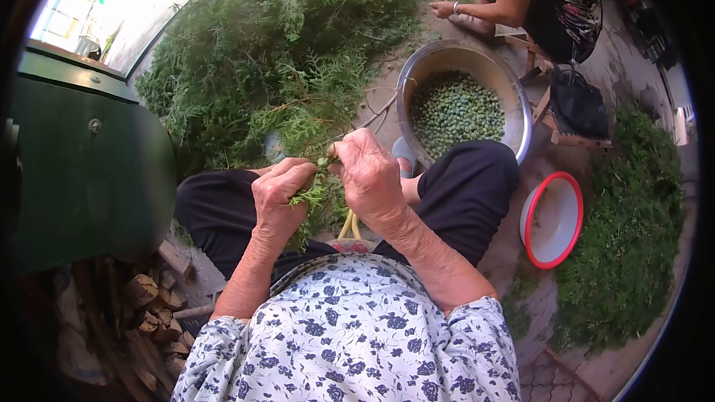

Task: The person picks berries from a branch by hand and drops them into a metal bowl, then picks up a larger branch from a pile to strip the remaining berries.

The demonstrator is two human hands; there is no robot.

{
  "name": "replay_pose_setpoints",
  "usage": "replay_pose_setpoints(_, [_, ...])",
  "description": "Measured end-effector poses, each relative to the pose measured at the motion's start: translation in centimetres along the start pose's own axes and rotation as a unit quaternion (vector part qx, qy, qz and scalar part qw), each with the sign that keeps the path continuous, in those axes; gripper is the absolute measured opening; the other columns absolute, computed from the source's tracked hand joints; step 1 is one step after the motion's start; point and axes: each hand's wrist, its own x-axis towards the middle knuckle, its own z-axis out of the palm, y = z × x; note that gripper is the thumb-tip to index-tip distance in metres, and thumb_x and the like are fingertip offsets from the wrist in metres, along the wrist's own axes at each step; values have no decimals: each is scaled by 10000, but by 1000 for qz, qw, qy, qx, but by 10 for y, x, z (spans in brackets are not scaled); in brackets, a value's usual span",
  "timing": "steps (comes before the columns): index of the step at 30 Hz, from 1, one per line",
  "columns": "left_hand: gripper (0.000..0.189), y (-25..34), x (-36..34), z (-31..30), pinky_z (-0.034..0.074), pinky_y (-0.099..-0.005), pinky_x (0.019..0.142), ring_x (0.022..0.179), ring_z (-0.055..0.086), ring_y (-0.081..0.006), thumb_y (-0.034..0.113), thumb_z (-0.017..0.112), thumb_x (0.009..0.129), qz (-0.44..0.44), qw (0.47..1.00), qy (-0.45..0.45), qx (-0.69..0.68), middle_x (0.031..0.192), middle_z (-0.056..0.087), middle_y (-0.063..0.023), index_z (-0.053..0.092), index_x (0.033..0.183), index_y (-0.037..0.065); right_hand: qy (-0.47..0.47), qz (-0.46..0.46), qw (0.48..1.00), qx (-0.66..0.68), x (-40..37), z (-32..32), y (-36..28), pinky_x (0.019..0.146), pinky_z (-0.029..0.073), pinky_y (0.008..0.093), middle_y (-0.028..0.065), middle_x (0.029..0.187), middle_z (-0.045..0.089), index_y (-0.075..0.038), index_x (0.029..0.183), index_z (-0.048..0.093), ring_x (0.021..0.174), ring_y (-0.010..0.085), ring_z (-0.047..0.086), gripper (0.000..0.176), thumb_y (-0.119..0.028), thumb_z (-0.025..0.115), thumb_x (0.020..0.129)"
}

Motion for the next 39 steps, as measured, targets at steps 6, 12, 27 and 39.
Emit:
replay_pose_setpoints(6, [268, 2, 6, 4, 462, -326, 566, 681, 604, -238, -53, 606, 559, -5, 1000, -4, 1, 767, 603, -35, 593, 791, 79, 57, 91, 994, 25, -6, 11, -1, 645, 463, 370, 136, 821, 561, -14, 928, 547, 754, 326, 579, 297, 94, 603, 657])
replay_pose_setpoints(12, [238, 5, 8, 7, 461, -338, 593, 708, 608, -260, -55, 596, 588, -40, 998, -37, 10, 769, 609, -60, 607, 794, 65, 57, 58, 996, -31, -6, 12, 8, 645, 457, 363, 157, 777, 564, -10, 910, 537, 750, 321, 581, 242, 98, 583, 699])
replay_pose_setpoints(27, [200, -12, -8, 9, 472, -360, 633, 750, 618, -281, 1, 625, 642, -119, 990, -55, -48, 788, 625, -63, 641, 828, 71, 64, 360, 819, 442, -1, -23, 54, 567, 461, 217, 32, 817, 551, -25, 948, 536, 680, 104, 570, 135, 25, 554, 824])
replay_pose_setpoints(39, [176, -5, -3, 9, 472, -366, 646, 768, 618, -289, 17, 638, 656, -137, 988, -74, -12, 805, 629, -68, 649, 822, 71, -46, 72, 992, 89, 0, 2, -1, 643, 441, 301, 74, 768, 492, -52, 925, 631, 686, 232, 513, 292, -3, 720, 651])
